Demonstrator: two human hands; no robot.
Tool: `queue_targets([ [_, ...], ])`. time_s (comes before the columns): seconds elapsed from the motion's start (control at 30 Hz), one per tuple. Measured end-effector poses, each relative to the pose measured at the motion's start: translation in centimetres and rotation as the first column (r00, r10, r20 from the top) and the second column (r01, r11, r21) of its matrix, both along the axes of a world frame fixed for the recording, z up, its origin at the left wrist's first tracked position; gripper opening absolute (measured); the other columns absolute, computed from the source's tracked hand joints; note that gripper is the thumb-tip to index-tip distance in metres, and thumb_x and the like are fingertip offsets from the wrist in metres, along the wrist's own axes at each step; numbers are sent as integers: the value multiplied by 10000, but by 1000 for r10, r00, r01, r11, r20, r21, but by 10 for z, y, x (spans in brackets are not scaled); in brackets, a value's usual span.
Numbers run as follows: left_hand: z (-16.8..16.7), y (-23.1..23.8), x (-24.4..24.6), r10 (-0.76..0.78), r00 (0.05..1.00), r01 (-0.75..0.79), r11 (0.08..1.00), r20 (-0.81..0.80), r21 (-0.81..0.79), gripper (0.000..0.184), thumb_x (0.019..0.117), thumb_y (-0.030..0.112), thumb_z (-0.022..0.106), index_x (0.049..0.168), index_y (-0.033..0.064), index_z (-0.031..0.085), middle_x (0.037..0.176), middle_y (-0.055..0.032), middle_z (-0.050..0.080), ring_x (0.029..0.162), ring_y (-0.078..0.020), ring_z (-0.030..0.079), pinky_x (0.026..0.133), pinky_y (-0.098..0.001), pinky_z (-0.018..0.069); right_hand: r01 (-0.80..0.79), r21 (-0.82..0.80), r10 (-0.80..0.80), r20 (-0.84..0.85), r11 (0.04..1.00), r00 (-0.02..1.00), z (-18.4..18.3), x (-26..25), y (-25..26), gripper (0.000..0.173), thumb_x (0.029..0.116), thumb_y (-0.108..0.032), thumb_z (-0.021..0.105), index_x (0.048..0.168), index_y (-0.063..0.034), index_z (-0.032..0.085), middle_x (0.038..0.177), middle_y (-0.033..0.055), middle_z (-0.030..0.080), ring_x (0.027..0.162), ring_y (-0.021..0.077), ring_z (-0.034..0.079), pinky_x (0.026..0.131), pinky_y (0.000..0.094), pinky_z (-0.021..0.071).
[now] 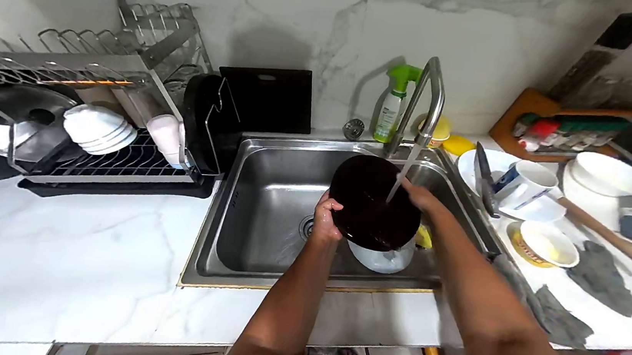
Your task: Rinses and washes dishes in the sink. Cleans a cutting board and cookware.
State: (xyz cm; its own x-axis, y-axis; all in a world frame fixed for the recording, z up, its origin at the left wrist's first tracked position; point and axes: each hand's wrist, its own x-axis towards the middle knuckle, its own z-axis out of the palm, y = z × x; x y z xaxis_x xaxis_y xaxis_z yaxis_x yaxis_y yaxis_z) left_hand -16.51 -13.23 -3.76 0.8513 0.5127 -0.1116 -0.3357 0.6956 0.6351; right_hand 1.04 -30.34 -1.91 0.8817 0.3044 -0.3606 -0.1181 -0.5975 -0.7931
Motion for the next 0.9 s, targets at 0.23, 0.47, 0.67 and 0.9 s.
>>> queue_targets([
  [0.23,-14,-12,7,-80,978,50,987,-195,-154,149,903,63,467,1016,60,563,849,-105,667,760,-211,668,653,-408,565,273,443,-229,-151,854,962,22,-54,-18,611,939,-192,743,1459,-52,454,1206,169,662,1029,263,679,836,488,595],
  [0.47,-42,-30,51,-359,863,369,929,-356,-41,803,995,726,390,1544,141,423,1496,-155,538,1376,-307,524,1101,-578,457,-238,7,222,336,971,916,90,-35,-52,729,796,-78,852,1437,-53,505,1316,228,618,1200,312,625,1004,541,522],
  [0.67,-14,3,51,-9,928,124,950,-372,287,609,1094,516,385,1356,2,581,1284,-206,649,1180,-289,631,1005,-489,527,-427,-208,475,384,880,792,107,-40,-34,672,802,-121,881,1404,-44,592,1304,250,646,1239,371,613,1066,585,475],
  [0.9,17,48,30,278,955,-126,698,-104,704,272,1074,150,530,1104,-66,693,1088,-166,732,1015,-194,694,972,-392,548,-427,-378,558,380,822,738,91,-54,21,623,853,-197,856,1419,-139,604,1235,237,686,1182,430,641,1019,669,469],
])
